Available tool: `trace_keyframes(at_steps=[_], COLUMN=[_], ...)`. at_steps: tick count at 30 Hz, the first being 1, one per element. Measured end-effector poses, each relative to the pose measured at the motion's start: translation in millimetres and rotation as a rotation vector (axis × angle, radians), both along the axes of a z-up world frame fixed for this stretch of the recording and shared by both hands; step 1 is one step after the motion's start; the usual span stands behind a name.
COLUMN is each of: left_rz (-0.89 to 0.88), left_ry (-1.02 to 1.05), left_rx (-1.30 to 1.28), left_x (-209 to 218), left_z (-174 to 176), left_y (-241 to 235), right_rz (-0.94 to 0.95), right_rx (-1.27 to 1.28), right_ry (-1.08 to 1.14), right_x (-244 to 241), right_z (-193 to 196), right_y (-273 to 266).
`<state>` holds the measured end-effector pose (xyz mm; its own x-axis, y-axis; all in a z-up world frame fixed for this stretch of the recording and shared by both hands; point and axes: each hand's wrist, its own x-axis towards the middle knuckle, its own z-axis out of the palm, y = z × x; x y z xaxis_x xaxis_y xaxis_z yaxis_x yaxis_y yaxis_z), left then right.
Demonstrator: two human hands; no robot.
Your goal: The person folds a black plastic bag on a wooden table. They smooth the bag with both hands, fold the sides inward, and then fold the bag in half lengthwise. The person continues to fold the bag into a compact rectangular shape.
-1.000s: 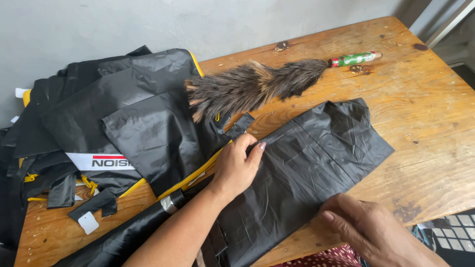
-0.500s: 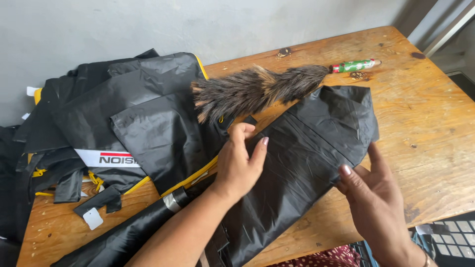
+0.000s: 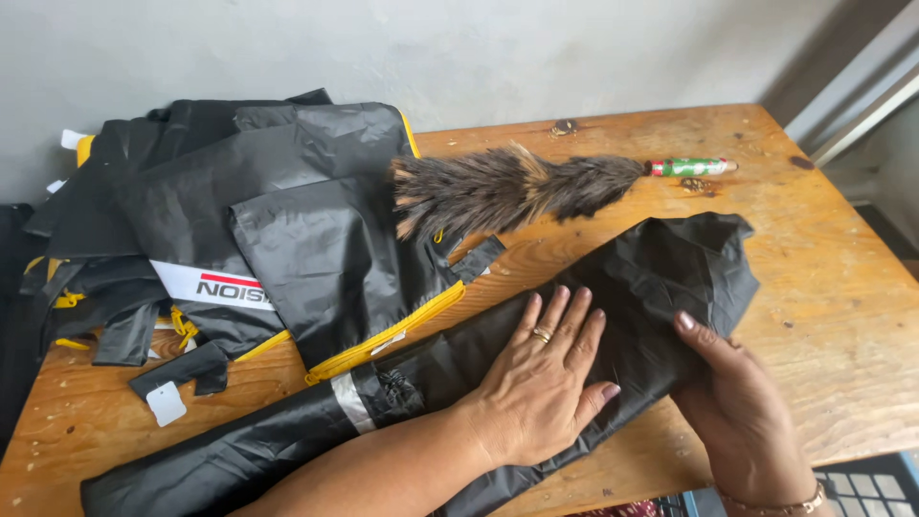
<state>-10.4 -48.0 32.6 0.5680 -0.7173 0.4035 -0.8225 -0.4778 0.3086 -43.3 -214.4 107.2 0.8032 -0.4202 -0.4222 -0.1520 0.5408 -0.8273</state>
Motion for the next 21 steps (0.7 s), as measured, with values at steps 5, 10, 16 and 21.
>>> trace_keyframes(at_steps=[5, 10, 16, 21], left_rz=[-0.022, 0.004, 0.049, -0.086], left_ry=[0.006, -0.035, -0.074, 0.171], left_rx=[0.006, 0.023, 0.034, -0.225], left_x=[-9.4, -10.4, -10.1, 10.4], left_z=[2.1, -6.8, -10.8, -5.4], left_y=[-3.3, -7.7, -9.3, -11.5], right_rz=[-0.099, 0.009, 0.003, 0.082], right_rx=[-0.196, -0.522, -1.115, -1.369], right_ry=[0.107, 0.089, 0.122, 0.001], right_x=[-14.7, -27.6, -38.2, -50.5], right_z=[11.9, -16.8, -75.8, -113.7], right_y=[13.7, 7.0, -17.3, -31.9])
